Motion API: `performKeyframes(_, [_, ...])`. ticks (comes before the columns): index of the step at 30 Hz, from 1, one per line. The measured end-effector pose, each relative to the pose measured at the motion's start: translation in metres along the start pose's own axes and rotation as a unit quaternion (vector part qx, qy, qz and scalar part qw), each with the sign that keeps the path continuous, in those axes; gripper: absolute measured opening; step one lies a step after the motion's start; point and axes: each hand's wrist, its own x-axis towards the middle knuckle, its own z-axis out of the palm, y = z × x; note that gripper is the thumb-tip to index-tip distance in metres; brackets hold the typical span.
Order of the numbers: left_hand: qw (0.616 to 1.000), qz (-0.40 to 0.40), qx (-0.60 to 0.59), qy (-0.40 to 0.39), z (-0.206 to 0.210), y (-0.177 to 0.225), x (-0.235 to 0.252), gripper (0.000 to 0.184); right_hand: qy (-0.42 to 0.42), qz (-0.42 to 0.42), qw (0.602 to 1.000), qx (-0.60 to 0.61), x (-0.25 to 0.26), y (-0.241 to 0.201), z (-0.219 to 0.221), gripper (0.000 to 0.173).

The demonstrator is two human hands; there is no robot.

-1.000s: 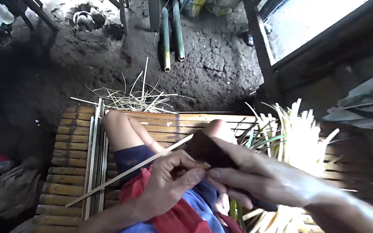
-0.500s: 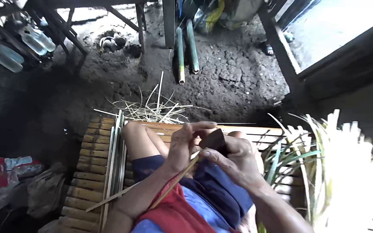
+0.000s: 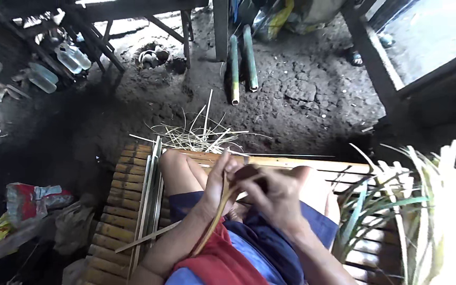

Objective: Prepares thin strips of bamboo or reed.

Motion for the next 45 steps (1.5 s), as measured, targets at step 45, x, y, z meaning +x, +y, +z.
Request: performKeyframes(45, [1.0,0.015,0.019,-0.012,-0.008,-0.009,-0.015,0.045,-0.081,-0.069,0.99,-0.09,0.006,0.009,0.001,0.052])
